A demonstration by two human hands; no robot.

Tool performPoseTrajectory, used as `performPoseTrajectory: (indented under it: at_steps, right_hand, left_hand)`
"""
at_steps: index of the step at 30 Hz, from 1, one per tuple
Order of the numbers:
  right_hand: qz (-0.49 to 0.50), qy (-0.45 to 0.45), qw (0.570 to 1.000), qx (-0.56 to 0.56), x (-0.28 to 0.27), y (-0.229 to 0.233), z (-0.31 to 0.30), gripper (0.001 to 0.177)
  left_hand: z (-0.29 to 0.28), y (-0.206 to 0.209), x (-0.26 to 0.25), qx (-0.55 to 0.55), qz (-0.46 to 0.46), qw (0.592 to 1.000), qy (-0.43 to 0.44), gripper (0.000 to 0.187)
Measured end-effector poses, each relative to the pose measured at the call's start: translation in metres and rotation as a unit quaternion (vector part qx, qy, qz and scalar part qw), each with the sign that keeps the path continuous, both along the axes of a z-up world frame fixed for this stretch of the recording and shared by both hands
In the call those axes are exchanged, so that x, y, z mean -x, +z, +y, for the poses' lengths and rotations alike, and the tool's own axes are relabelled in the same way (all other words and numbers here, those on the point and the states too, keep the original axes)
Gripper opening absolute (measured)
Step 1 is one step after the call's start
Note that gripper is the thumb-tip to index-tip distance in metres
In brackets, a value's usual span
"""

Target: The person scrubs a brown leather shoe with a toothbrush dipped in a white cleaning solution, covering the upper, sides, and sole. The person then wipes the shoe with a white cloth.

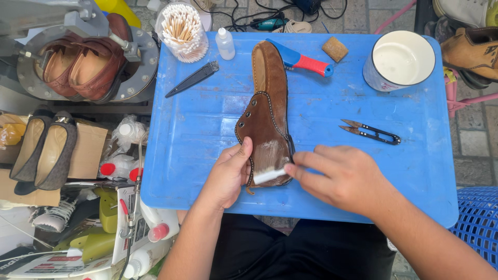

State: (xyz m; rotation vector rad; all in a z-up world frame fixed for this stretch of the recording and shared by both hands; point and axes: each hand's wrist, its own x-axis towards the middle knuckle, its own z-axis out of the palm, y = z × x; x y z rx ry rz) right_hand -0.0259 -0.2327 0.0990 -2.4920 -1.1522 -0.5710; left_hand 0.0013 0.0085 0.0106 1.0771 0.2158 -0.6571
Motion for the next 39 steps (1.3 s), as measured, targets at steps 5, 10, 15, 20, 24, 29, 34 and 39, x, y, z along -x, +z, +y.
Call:
performPoseTrajectory:
  at_steps: [5, 10, 15, 20, 24, 29, 34, 39]
  right_hand:
    - [0.014, -0.056, 0.998, -0.011, -0.014, -0.005, -0.001, 0.023]
    - [-0.016, -0.011, 1.0, -0.007, -0.005, 0.0, 0.006, 0.021]
    - [0.003, -0.129, 0.992, -0.011, -0.005, -0.003, 0.001, 0.02]
    - [0.055, -0.223, 0.957, -0.178, 0.003, -0.018, -0.024, 0.021]
    - [0.05, -0.273, 0.948, -0.156, 0.016, -0.06, -0.052, 0.025]
    - [0.123, -0.319, 0.914, -0.22, 0.045, -0.139, -0.096, 0.021]
    - [0.315, -0.432, 0.798, -0.279, 0.035, -0.211, -0.108, 0.018]
    - [0.412, -0.481, 0.742, -0.218, 0.027, -0.247, -0.102, 0.017]
  left_hand:
    - [0.002, -0.001, 0.001, 0.04, -0.022, 0.998, -0.035, 0.06]
    - [0.008, -0.002, -0.003, 0.034, -0.013, 0.999, -0.009, 0.062]
    - [0.012, -0.011, -0.001, 0.028, -0.061, 0.998, 0.002, 0.06]
    - [0.039, 0.004, -0.01, -0.254, -0.252, 0.933, 0.047, 0.05]
    - [0.074, 0.038, -0.03, -0.394, -0.408, 0.822, -0.051, 0.047]
    - [0.107, 0.073, -0.057, -0.44, -0.53, 0.702, -0.182, 0.039]
    - [0.104, 0.077, -0.048, -0.416, -0.583, 0.663, -0.217, 0.032]
    - [0.08, 0.08, 0.017, -0.544, -0.614, 0.534, -0.204, 0.026]
